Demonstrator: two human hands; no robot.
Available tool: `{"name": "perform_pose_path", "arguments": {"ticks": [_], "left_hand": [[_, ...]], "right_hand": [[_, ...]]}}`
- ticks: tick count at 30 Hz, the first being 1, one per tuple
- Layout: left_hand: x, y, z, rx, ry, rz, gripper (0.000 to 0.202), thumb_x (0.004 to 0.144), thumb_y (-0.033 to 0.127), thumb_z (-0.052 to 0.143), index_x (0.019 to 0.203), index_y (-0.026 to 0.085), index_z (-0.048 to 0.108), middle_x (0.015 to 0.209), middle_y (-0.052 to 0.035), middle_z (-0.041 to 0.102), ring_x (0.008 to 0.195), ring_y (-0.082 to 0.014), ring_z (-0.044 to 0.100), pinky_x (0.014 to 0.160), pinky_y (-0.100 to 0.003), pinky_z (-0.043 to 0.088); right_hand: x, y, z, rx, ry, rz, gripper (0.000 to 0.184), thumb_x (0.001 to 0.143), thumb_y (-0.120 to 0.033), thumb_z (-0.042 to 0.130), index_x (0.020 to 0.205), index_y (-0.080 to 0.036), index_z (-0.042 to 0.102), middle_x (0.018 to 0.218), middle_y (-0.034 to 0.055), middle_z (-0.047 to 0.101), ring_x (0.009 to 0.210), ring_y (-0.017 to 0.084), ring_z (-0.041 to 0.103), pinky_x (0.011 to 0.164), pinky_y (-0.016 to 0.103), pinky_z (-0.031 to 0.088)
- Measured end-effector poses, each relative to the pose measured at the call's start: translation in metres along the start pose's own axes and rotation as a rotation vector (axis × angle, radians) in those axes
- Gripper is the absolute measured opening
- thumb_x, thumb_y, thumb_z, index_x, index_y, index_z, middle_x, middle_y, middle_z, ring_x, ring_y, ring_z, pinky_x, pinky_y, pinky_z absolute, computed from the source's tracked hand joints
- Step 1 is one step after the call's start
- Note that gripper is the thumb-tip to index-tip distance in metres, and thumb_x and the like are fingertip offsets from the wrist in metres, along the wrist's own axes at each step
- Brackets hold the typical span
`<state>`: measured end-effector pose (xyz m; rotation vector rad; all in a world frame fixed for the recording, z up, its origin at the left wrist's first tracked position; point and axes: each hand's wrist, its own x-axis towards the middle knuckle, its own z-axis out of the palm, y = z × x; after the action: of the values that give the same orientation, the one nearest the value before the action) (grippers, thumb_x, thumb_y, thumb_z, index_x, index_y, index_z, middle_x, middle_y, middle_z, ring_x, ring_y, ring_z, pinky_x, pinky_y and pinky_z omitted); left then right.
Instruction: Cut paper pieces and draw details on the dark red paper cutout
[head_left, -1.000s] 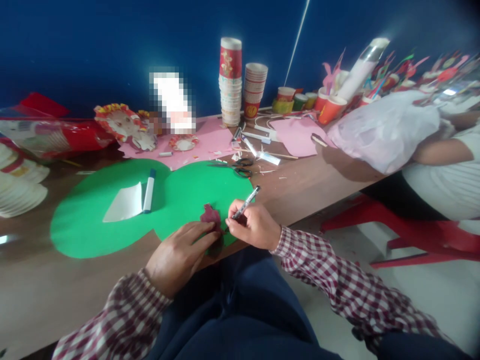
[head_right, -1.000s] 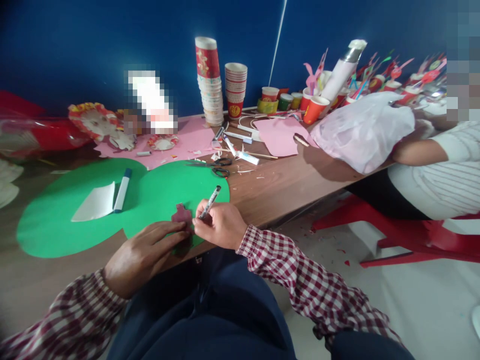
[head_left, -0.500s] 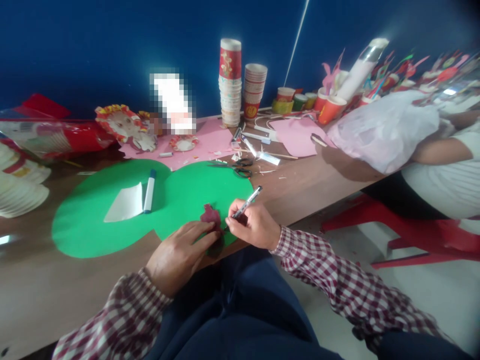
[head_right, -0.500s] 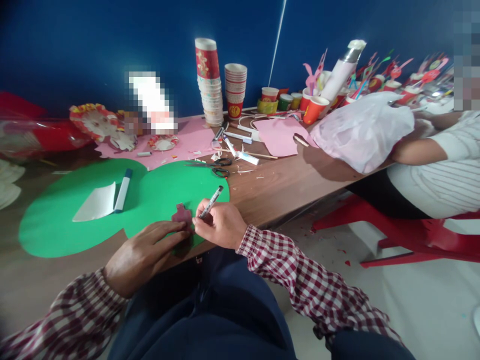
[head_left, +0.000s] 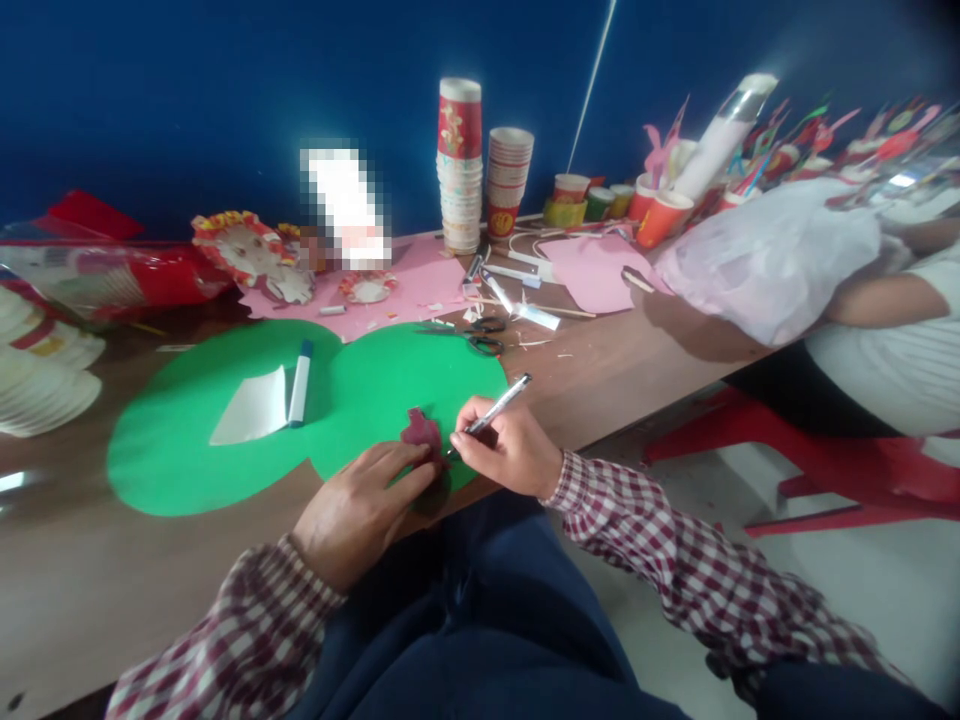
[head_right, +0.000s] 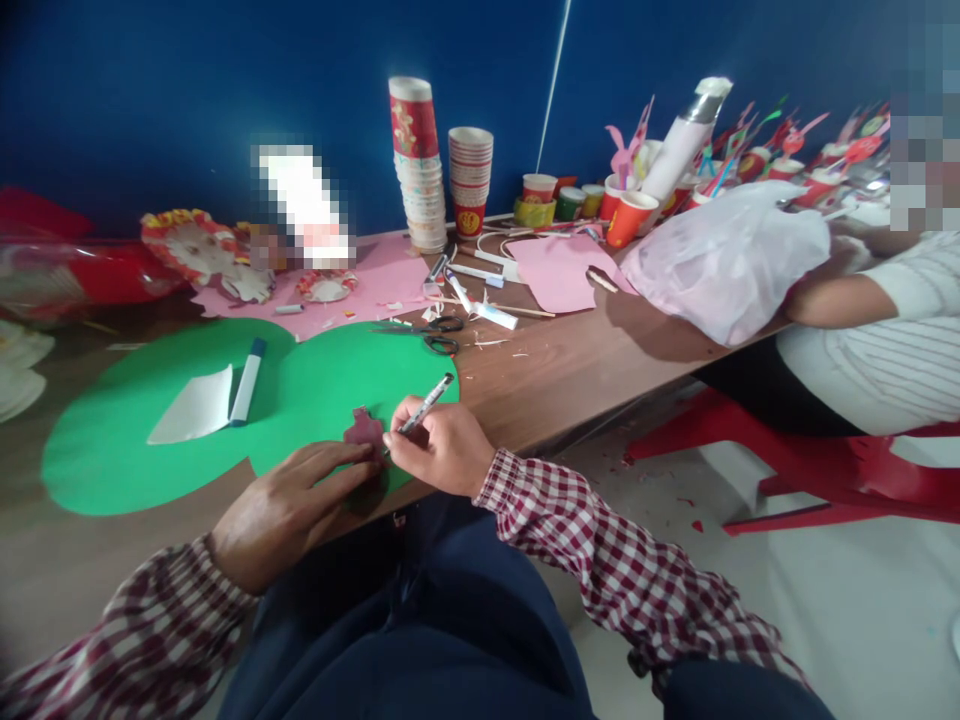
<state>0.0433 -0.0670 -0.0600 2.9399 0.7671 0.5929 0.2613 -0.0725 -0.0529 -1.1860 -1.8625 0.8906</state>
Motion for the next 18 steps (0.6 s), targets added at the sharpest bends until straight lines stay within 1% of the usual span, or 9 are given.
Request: {"name": "perform_pose_path", "arguments": {"ticks": [3, 5, 9, 13, 15, 18], "left_hand": [[0.0004, 0.0005, -0.0001, 0.019, 0.007, -0.001, 0.025, 0.088, 0.022, 0.046, 0.109, 0.015, 0.059, 0.106, -0.0121, 0.060, 0.100, -0.0235, 0.054, 0.082, -0.039, 0.052], [0.0002, 0.0008, -0.0003, 0.032, -0.006, 0.000, 0.025, 0.087, 0.023, 0.048, 0.109, 0.016, 0.059, 0.106, -0.0120, 0.060, 0.101, -0.0242, 0.054, 0.081, -0.039, 0.052], [-0.0018, 0.0008, -0.0004, 0.039, -0.033, -0.012, 0.025, 0.086, 0.026, 0.053, 0.108, 0.017, 0.059, 0.107, -0.0121, 0.059, 0.101, -0.0245, 0.054, 0.080, -0.040, 0.052], [-0.0035, -0.0004, 0.0010, 0.019, -0.041, -0.012, 0.028, 0.086, 0.028, 0.053, 0.110, 0.018, 0.058, 0.112, -0.0123, 0.058, 0.104, -0.0252, 0.053, 0.082, -0.042, 0.052], [-0.0034, -0.0009, 0.0016, 0.005, -0.040, -0.009, 0.028, 0.086, 0.028, 0.052, 0.111, 0.017, 0.057, 0.113, -0.0126, 0.058, 0.104, -0.0257, 0.053, 0.082, -0.043, 0.052], [-0.0027, -0.0012, 0.0018, -0.011, -0.034, -0.010, 0.028, 0.086, 0.026, 0.052, 0.111, 0.017, 0.058, 0.113, -0.0131, 0.058, 0.105, -0.0259, 0.053, 0.082, -0.043, 0.052]], "right_hand": [[-0.0012, 0.0014, 0.0008, 0.134, 0.002, -0.003, 0.017, 0.092, -0.030, 0.044, 0.098, -0.018, 0.053, 0.069, -0.0005, 0.060, 0.056, 0.009, 0.055, 0.053, 0.018, 0.041], [-0.0017, 0.0018, 0.0007, 0.155, -0.011, -0.001, 0.021, 0.093, -0.031, 0.041, 0.104, -0.018, 0.053, 0.071, 0.0004, 0.062, 0.056, 0.009, 0.055, 0.054, 0.018, 0.042], [-0.0016, 0.0011, -0.0008, 0.169, 0.004, 0.016, 0.027, 0.094, -0.036, 0.039, 0.098, -0.015, 0.057, 0.067, 0.0001, 0.060, 0.054, 0.008, 0.053, 0.052, 0.018, 0.041], [-0.0017, -0.0007, -0.0024, 0.139, 0.047, 0.011, 0.033, 0.092, -0.040, 0.045, 0.081, -0.014, 0.062, 0.060, -0.0007, 0.056, 0.052, 0.008, 0.050, 0.050, 0.018, 0.038], [-0.0017, -0.0015, -0.0025, 0.083, 0.058, 0.015, 0.032, 0.090, -0.039, 0.048, 0.077, -0.014, 0.062, 0.057, -0.0016, 0.054, 0.050, 0.008, 0.048, 0.048, 0.019, 0.036], [-0.0011, -0.0014, -0.0016, -0.014, 0.041, -0.008, 0.025, 0.087, -0.036, 0.053, 0.076, -0.014, 0.060, 0.055, -0.0029, 0.052, 0.047, 0.007, 0.045, 0.047, 0.019, 0.032]]}}
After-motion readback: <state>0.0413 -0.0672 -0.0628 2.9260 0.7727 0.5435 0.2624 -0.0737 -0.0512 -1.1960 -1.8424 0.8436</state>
